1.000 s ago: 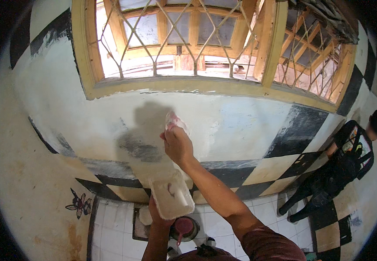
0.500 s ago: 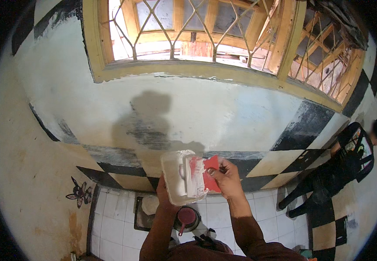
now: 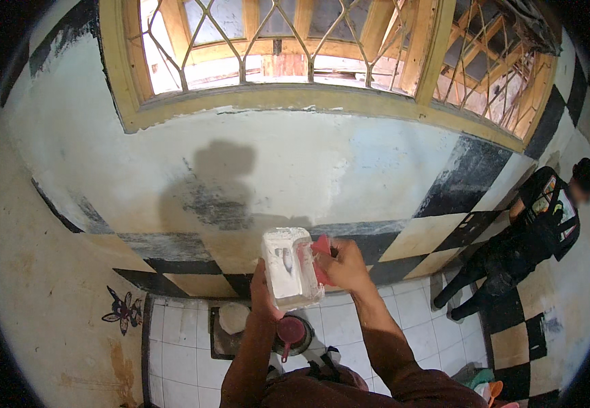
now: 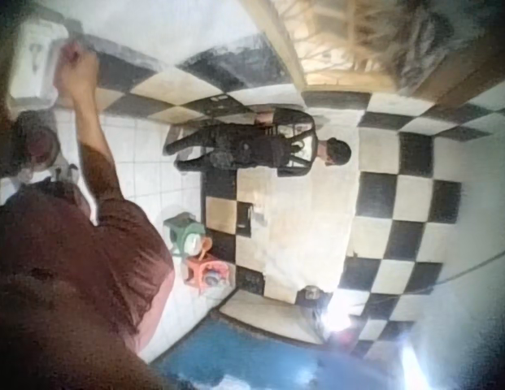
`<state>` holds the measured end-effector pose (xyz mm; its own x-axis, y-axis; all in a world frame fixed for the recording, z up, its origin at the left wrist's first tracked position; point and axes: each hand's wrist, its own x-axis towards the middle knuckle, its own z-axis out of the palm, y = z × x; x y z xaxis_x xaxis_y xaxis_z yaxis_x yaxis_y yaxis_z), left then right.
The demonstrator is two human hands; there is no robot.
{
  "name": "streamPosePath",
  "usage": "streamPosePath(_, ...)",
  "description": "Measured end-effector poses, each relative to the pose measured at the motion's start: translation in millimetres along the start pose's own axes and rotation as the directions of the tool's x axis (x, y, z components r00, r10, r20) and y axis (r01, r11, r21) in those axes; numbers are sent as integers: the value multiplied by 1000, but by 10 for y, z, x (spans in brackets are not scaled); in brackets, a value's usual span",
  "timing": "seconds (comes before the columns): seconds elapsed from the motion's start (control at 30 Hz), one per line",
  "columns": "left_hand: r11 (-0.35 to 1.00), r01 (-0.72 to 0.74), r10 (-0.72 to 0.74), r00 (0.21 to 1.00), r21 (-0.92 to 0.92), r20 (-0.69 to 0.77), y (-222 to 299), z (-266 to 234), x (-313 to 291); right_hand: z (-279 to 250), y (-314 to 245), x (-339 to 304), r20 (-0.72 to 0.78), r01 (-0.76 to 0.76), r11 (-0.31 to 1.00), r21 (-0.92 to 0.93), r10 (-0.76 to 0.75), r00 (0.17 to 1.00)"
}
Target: The person applies putty to a wall with a plastic putty knife, scraping the putty from a plastic container and smoothing it over the surface below a window.
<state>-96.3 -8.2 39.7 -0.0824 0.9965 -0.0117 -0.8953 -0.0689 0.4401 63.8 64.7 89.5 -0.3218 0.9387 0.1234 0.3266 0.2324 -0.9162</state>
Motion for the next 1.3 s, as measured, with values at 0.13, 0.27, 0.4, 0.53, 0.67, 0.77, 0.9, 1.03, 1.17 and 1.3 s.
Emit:
streamPosePath(0.13,997,40,-33,996,-73,83,-1,-3,43,10,43,72,-12,36,988,153,-34,999)
streamPosePath(0.27,977,-143,117,980,161,158,-78,-110,67,-135,33,44,-55,36,998,50,-33,998)
streamPosePath(0.4,999,28,-28,999,-17,-31,-65,-203,110,-17,106,-13,-58,35,999,-34,-37,998)
streamPosePath(0.53,987,81,-78,997,136,-22,-96,-56,32,-10,327,83,-125,157,984,82,-146,981)
streamPosePath(0.67,994,31,-31,1000,104,-6,-67,3,79,-197,163,84,-58,-11,986,165,21,998)
streamPosePath(0.77,998,52,-48,990,34,-129,-52,-12,134,-145,328,27,-76,32,992,126,-23,997)
streamPosePath(0.9,994,109,-109,994,-1,9,-100,-82,161,-41,339,7,-72,-27,946,323,53,996)
streamPosePath(1.03,990,138,-139,990,17,31,-63,40,102,-38,347,8,-64,-112,892,437,156,986)
streamPosePath(1.17,995,97,-96,995,35,-28,-159,-69,150,-84,353,23,-81,-101,903,418,148,986)
streamPosePath(1.3,996,80,-78,996,48,-51,-84,-44,154,-117,376,-39,-76,-18,969,246,38,996)
